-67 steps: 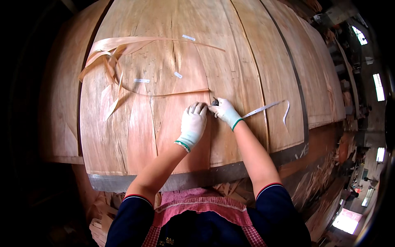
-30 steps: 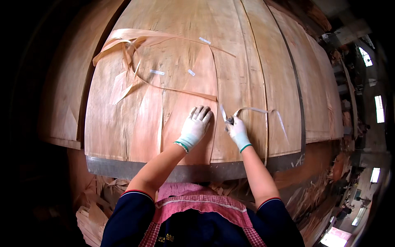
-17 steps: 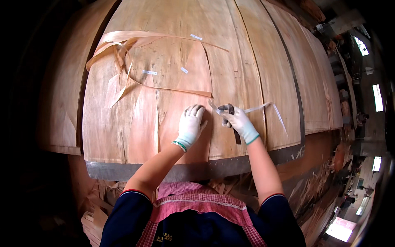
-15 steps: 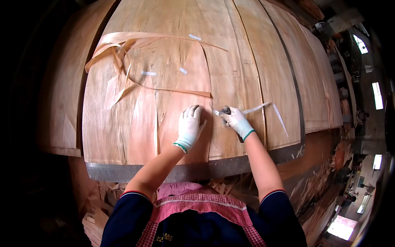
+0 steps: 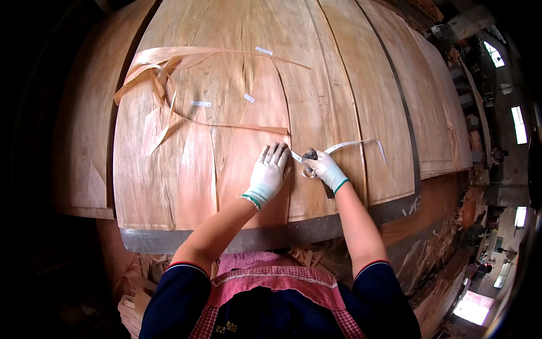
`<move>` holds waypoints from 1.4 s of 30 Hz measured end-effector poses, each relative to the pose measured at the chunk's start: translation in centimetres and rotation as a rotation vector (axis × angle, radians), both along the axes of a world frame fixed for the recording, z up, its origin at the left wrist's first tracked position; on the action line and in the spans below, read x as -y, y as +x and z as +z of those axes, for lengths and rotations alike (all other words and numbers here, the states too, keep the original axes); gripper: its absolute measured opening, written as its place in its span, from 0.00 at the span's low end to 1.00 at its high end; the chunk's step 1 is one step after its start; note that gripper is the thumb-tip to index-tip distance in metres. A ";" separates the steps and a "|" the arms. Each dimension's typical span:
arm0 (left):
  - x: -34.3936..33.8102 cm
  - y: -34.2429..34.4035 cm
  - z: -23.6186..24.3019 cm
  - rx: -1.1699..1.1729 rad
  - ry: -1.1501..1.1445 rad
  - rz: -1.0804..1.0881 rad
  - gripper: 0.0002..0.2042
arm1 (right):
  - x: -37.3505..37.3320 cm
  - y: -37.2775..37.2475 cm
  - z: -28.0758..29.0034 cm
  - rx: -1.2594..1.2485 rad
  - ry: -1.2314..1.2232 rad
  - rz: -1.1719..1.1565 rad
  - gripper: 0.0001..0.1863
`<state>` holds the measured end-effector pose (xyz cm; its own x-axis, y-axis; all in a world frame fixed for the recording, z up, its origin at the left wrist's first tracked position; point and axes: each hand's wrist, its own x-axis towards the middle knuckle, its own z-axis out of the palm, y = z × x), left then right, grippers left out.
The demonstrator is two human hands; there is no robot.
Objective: The person repairs wood veneer sheets by cutting out damaged sections with a knife, applying tape to hold patches in place, and measuring the sheets with a tape measure. They move across several stacks of veneer sheets, handling individual sheets one at a time and smoothing them down by hand.
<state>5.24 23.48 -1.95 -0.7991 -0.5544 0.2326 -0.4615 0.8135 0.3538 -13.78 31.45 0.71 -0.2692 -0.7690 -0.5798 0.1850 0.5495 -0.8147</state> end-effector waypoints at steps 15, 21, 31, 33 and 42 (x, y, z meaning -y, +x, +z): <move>-1.7 -2.5 1.3 0.346 -0.176 0.001 0.24 | -3.2 6.5 -3.5 -1.117 -0.014 0.020 0.10; 0.0 -0.2 2.1 0.055 0.113 0.029 0.19 | -8.1 3.1 8.0 -0.593 -0.133 -0.416 0.08; 0.2 15.4 4.6 -0.303 0.179 0.581 0.16 | -9.6 7.1 29.4 -1.114 -0.889 -0.199 0.18; 0.6 18.4 4.3 -0.223 0.121 0.670 0.16 | -5.0 11.3 27.2 -0.705 -0.434 -0.097 0.21; 5.4 22.5 2.6 -0.193 0.018 0.753 0.16 | 8.9 16.5 7.9 -0.482 -0.187 0.469 0.04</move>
<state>27.72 18.05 0.69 -0.1516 -0.9370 0.3146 -0.8166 0.2981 0.4943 2.73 22.51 8.62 -0.0781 -0.9421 -0.3261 -0.4433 0.3258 -0.8351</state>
